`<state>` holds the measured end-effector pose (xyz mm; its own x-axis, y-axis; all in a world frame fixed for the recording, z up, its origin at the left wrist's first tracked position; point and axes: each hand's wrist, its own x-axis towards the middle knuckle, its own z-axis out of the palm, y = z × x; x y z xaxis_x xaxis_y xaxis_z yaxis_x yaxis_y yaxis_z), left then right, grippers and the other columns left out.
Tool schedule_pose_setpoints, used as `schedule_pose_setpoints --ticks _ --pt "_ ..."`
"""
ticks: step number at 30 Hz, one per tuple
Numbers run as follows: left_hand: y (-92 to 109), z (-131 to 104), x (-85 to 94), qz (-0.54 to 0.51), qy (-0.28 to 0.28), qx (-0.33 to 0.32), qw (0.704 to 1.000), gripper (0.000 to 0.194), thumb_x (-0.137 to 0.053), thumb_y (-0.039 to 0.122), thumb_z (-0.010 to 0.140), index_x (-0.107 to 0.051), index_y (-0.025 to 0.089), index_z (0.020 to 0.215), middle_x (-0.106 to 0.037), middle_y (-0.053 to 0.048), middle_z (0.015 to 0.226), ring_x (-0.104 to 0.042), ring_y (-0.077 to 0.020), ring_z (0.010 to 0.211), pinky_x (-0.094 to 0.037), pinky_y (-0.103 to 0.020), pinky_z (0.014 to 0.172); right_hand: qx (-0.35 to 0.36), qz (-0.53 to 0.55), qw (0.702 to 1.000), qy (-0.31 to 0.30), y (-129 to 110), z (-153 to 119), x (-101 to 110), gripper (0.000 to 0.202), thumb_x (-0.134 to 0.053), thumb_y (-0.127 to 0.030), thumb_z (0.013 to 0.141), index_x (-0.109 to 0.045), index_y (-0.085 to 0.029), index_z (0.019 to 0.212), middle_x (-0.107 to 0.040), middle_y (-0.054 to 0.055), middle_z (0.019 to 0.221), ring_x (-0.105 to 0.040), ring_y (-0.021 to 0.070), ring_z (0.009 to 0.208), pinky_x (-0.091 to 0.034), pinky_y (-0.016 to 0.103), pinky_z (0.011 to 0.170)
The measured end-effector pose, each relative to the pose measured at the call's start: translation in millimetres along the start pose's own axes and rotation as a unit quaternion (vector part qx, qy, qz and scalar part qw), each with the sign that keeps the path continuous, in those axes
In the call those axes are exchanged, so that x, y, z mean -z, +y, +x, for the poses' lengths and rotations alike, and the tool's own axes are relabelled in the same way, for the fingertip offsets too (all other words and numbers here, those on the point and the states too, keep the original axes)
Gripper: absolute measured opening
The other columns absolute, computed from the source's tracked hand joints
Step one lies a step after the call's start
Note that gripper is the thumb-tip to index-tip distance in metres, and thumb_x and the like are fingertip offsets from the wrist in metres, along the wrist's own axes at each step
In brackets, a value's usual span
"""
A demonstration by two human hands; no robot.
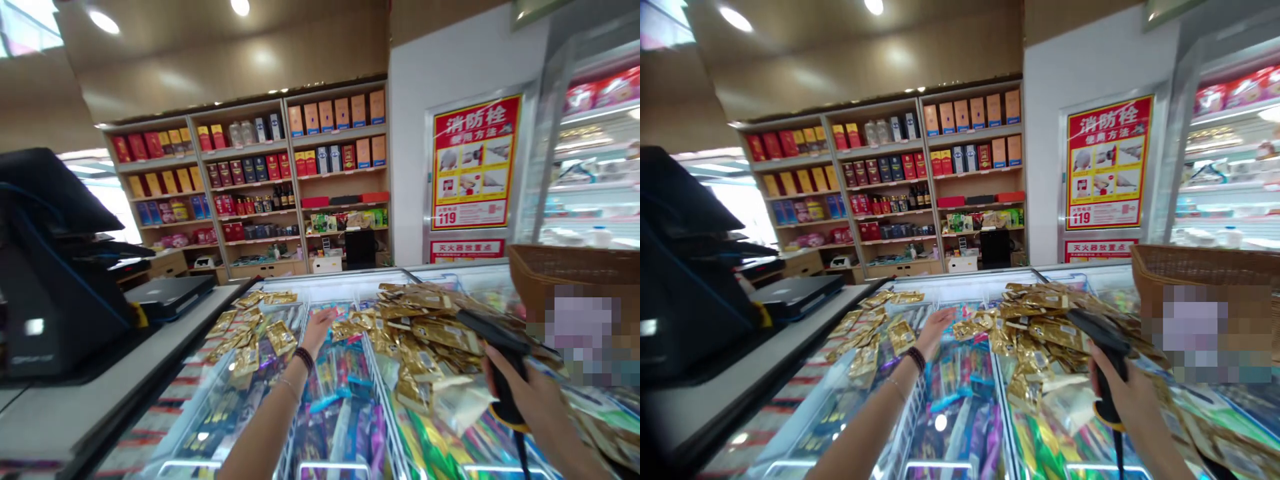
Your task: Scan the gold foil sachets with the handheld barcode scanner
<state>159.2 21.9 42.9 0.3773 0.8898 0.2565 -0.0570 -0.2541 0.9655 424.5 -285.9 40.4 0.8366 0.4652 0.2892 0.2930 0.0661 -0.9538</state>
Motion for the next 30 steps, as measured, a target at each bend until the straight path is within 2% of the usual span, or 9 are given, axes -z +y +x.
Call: schedule_pose_setpoints --ticks 6,10,14,16,19,21,23,26,30 --pt "6 -6 120.8 0.149 0.152 0.004 0.977 0.025 -0.076 0.014 0.082 -0.079 0.016 0.106 -0.079 -0.018 0.128 -0.066 -0.0326 0.134 -0.043 -0.05 0.122 -0.053 0.091 0.99 -0.091 -22 -14 -61 0.061 -0.083 -0.082 0.06 -0.066 -0.024 0.07 -0.063 0.001 0.052 -0.051 0.0149 0.042 -0.042 0.029 0.038" --pt "2 -22 157.6 0.251 0.161 0.007 0.954 0.034 -0.071 0.01 0.083 -0.078 0.017 0.116 -0.073 -0.017 0.141 -0.058 -0.0321 0.144 -0.034 -0.047 0.129 -0.059 0.14 0.977 -0.152 -42 -32 -115 0.058 -0.085 -0.077 0.062 -0.065 -0.024 0.075 -0.061 -0.001 0.053 -0.05 0.0135 0.042 -0.042 0.028 0.038" --pt "-14 -41 157.7 0.329 0.12 0.013 0.937 0.036 -0.072 0.012 0.084 -0.078 0.022 0.118 -0.071 -0.011 0.145 -0.054 -0.0313 0.148 -0.027 -0.049 0.133 -0.079 0.162 0.96 -0.212 -52 -53 -170 0.052 -0.086 -0.071 0.066 -0.063 -0.024 0.068 -0.059 -0.001 0.051 -0.05 0.0134 0.041 -0.042 0.027 0.038" --pt "-20 -49 152.1 0.412 0.091 -0.005 0.907 0.033 -0.068 0.018 0.091 -0.077 0.024 0.122 -0.071 -0.009 0.146 -0.054 -0.0308 0.147 -0.026 -0.052 0.132 -0.082 0.184 0.946 -0.252 -48 -59 -192 0.051 -0.087 -0.069 0.067 -0.063 -0.024 0.068 -0.061 -0.001 0.053 -0.051 0.0136 0.04 -0.042 0.028 0.038" --pt "-21 -57 143.1 0.531 0.065 -0.051 0.844 0.024 -0.06 0.027 0.1 -0.08 0.023 0.113 -0.078 -0.012 0.129 -0.064 -0.0318 0.129 -0.04 -0.051 0.122 -0.086 0.187 0.93 -0.303 -37 -62 -209 0.052 -0.089 -0.068 0.063 -0.064 -0.023 0.065 -0.062 0.0 0.052 -0.05 0.0132 0.037 -0.039 0.028 0.037" --pt "-20 -59 137.3 0.549 0.076 -0.068 0.83 0.023 -0.062 0.031 0.1 -0.081 0.02 0.095 -0.079 -0.015 0.108 -0.068 -0.0331 0.115 -0.047 -0.05 0.112 -0.088 0.186 0.926 -0.316 -30 -62 -210 0.052 -0.091 -0.066 0.062 -0.066 -0.021 0.068 -0.064 0.0 0.055 -0.05 0.0128 0.037 -0.039 0.028 0.037" --pt "-20 -59 132.1 0.545 0.086 -0.071 0.831 0.024 -0.07 0.035 0.097 -0.079 0.02 0.081 -0.077 -0.015 0.1 -0.068 -0.034 0.11 -0.049 -0.05 0.108 -0.096 0.185 0.928 -0.309 -25 -62 -206 0.051 -0.091 -0.066 0.065 -0.068 -0.02 0.072 -0.065 0.0 0.059 -0.052 0.0125 0.039 -0.039 0.028 0.039" --pt "-22 -57 128.3 0.508 0.092 -0.063 0.854 0.016 -0.083 0.033 0.086 -0.079 0.019 0.093 -0.076 -0.015 0.113 -0.065 -0.0344 0.12 -0.047 -0.049 0.111 -0.113 0.179 0.935 -0.285 -21 -61 -200 0.052 -0.088 -0.067 0.069 -0.067 -0.02 0.074 -0.065 -0.001 0.06 -0.052 0.0124 0.04 -0.038 0.027 0.039" --pt "-27 -53 132.7 0.44 0.078 -0.029 0.894 0.056 -0.094 0.029 0.07 -0.073 0.019 0.121 -0.073 -0.016 0.129 -0.065 -0.0368 0.127 -0.045 -0.05 0.115 -0.13 0.172 0.937 -0.276 -23 -63 -199 0.055 -0.089 -0.068 0.064 -0.066 -0.02 0.073 -0.063 -0.001 0.058 -0.052 0.0129 0.039 -0.037 0.027 0.038"
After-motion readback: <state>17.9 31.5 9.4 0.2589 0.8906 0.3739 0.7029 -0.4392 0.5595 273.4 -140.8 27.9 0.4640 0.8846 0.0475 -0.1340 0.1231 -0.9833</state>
